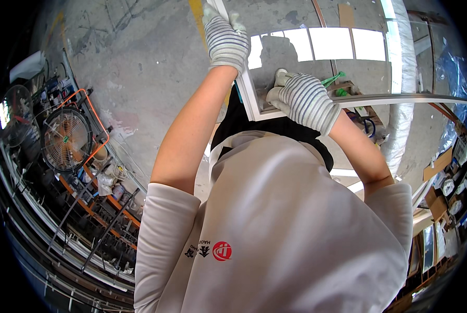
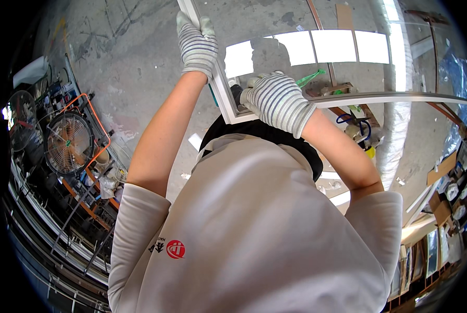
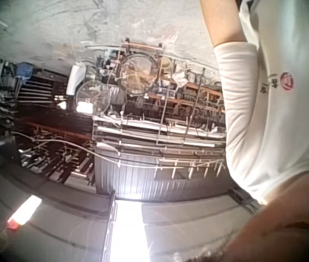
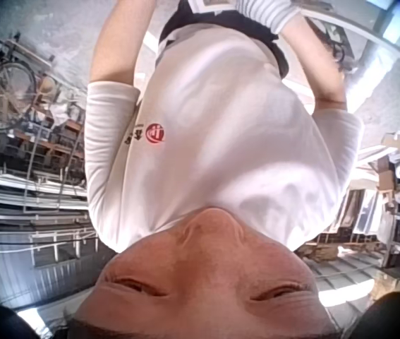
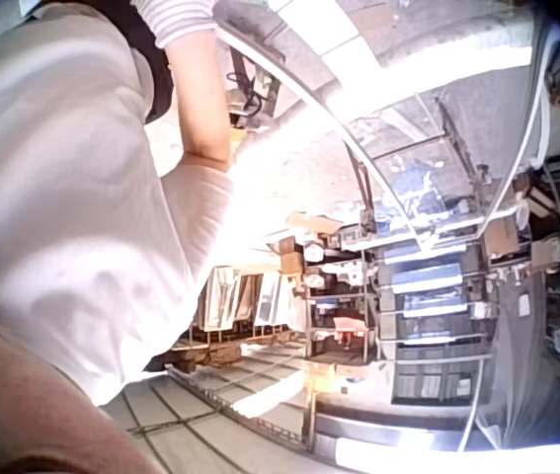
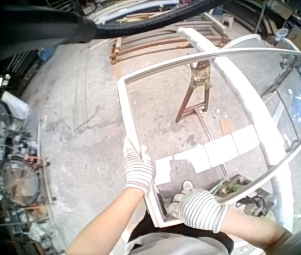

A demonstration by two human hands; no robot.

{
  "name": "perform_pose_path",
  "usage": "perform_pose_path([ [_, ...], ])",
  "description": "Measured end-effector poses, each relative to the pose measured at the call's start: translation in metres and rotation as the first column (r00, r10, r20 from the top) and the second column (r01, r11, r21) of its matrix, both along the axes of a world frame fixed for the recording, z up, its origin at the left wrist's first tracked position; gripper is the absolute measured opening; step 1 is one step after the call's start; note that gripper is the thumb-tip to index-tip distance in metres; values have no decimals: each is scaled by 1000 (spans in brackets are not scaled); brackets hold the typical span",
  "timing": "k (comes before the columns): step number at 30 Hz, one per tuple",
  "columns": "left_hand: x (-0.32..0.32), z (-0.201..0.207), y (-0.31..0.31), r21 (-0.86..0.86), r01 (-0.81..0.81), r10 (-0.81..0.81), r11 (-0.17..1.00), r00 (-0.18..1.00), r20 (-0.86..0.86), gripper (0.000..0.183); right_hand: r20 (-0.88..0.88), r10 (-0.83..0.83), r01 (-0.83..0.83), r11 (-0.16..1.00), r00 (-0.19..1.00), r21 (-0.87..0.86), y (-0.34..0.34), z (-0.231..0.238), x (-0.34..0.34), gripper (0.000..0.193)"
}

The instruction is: The person fits a rubber seal into the channel of a metal window frame using a small blade or scraper to press it into the corners.

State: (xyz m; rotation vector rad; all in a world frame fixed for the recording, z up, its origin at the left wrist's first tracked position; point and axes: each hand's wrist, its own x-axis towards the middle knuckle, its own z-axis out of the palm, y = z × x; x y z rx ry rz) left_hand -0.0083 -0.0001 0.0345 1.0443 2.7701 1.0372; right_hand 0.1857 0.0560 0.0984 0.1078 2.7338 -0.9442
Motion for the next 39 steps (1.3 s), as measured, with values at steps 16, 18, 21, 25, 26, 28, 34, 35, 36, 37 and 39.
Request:
perform_pose_path([
  [16,0,4,3,11,-6,5,1000,997,81,49,141,-353,364,930,925,-57,-29,5,8,15],
  [18,1,4,4,26,-20,16,999,990,138,49,145,-361,374,924,921,-75,-28,5,8,15],
  [21,-1,-4,2,46,-8,11,999,998,-61,45,170,-324,342,936,931,-85,-24,7,4,17],
  [25,0,3,3,45,-7,6,999,1000,24,41,184,-214,227,972,959,-55,-18,5,-4,15],
  [26,0,5,3,40,4,-7,999,996,86,40,135,-196,203,978,971,-37,-17,4,-4,12],
  [28,0,3,4,48,8,-10,999,999,37,40,104,-213,219,975,971,-44,-15,11,-5,11],
  [34,-1,0,3,46,-1,1,999,1000,6,35,166,-235,246,968,958,-50,-7,6,2,15],
  [35,0,-1,3,59,-7,7,998,1000,4,34,108,-196,197,980,975,-6,-8,5,3,13],
  [36,-1,-1,3,59,-7,6,998,1000,4,34,108,-196,198,980,975,-5,-8,7,3,13],
  [37,-1,-1,3,63,-9,7,998,1000,28,34,113,-163,165,986,980,-7,-9,10,3,12],
  [39,-1,0,3,66,-11,7,998,999,53,35,106,-132,133,991,985,-1,-11,12,2,12],
])
